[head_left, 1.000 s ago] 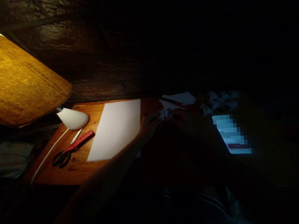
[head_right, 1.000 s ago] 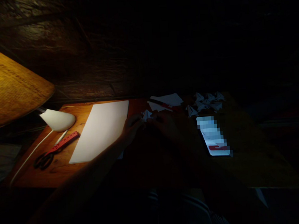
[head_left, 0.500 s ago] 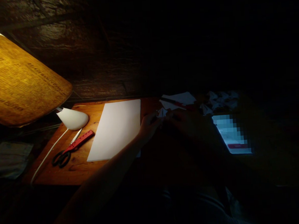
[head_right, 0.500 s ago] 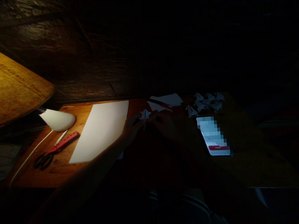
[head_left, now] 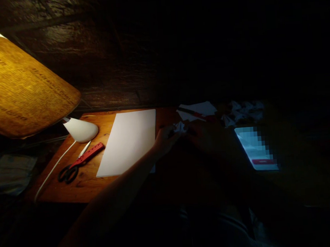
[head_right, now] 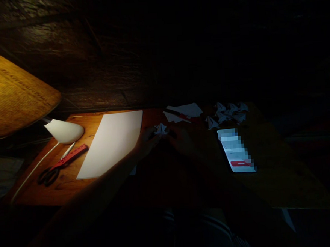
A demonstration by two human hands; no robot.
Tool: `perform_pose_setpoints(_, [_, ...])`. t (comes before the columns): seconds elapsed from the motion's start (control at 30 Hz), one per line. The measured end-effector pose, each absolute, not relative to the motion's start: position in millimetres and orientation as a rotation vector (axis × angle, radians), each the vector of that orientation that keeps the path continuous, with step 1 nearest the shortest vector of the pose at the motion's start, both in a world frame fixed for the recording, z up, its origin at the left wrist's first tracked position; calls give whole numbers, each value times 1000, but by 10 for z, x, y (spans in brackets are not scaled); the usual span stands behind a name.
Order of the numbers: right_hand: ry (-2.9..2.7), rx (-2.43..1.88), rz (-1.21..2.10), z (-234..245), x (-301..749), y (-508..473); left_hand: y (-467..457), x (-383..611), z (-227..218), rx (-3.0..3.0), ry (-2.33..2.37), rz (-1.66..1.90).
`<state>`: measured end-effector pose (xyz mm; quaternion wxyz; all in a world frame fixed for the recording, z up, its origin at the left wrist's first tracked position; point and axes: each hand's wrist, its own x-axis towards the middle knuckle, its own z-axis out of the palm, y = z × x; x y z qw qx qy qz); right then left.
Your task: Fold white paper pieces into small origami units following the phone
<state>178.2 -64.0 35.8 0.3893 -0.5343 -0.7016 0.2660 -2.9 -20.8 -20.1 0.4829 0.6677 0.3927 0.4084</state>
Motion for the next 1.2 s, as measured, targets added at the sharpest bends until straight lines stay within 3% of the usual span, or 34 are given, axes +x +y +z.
perform_pose_setpoints(0.2, [-1654, -1337, 854, 210, 1731, -566, -235, -18, -144, 1532, 938, 946])
perform_pose_setpoints(0.9, [-1659, -1490, 805, 519, 1775, -689, -248, -15, -109, 1572, 861, 1010])
perform_pose_setpoints(1.2, [-1608, -1354, 804, 291, 1745, -628, -209, -27, -148, 1600, 906, 1014])
